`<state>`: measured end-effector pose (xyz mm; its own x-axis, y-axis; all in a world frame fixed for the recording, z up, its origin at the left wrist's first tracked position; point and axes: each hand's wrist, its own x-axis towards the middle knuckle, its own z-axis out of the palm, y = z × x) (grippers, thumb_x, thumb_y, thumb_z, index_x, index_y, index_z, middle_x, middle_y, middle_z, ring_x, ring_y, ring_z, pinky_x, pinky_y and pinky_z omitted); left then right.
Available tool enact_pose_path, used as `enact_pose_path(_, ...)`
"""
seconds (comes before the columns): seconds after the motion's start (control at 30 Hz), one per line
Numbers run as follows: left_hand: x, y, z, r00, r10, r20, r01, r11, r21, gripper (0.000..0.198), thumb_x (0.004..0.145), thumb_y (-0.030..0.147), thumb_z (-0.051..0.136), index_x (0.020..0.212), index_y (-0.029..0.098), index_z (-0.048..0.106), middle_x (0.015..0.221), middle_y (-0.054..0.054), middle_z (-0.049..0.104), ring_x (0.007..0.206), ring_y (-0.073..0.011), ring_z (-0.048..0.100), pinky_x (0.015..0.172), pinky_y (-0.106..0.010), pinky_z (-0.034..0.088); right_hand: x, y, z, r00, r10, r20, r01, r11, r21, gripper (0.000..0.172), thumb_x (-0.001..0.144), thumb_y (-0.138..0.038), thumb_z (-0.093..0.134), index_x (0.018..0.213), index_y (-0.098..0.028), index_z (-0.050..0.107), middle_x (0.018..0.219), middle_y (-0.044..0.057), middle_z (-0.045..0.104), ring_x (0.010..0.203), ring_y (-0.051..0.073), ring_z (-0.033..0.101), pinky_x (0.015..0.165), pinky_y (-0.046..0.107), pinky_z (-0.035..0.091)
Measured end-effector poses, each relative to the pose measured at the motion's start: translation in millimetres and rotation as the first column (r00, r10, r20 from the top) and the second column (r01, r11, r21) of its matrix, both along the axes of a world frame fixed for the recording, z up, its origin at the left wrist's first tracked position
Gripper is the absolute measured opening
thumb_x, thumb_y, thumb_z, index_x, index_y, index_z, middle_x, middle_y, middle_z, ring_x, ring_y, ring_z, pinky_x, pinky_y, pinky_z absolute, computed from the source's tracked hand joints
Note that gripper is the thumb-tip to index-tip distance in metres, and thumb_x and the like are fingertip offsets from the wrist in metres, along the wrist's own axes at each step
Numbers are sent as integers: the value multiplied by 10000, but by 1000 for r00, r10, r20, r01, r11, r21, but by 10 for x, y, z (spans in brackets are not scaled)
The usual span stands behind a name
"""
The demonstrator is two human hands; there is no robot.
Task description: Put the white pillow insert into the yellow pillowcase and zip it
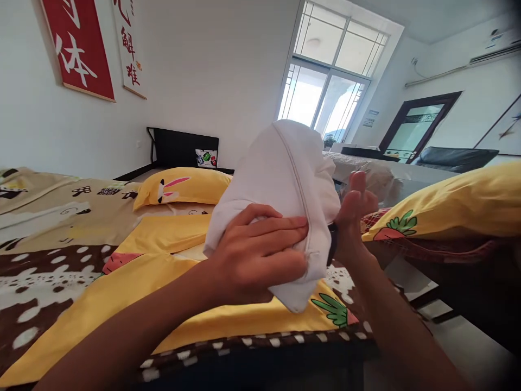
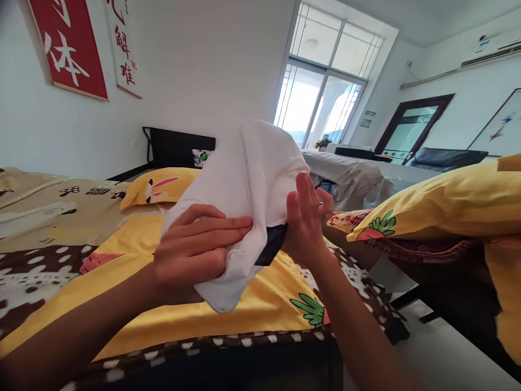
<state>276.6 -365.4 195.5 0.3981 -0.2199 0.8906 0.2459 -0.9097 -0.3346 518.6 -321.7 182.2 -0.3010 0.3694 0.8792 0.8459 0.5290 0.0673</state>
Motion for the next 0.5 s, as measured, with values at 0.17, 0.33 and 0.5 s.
enact_pose_path(0.17,-194,-336,219,999,-7,-44,6,1000,-31,187,857,144,510,677,192,521,989,-39,722,1031,-175,646,914,-330,470,-280,-444,517,975,56,215,-90,985,150,454,896,-522,444,1320,-361,410,1407,41,436,1345,311,333,1029,586,250)
enact_pose_path(0.33,-350,-450,476,989,-143,43,148,978,-149,191,839,224,585,667,187,509,832,-39,706,854,-189,673,792,-346,502,-602,-688,852,908,157,388,-201,977,76,544,892,-513,461,1390,-370,296,1403,33,440,1333,299,354,1055,580,208)
enact_pose_path(0.5,-444,-386,524,958,-178,225,231,945,-232,311,781,312,655,596,194,435,549,19,471,594,-136,513,585,-307,460,-855,-655,1011,857,271,438,-240,963,-126,692,768,-500,618,1369,-279,356,1228,67,529,1156,292,475,1014,538,287)
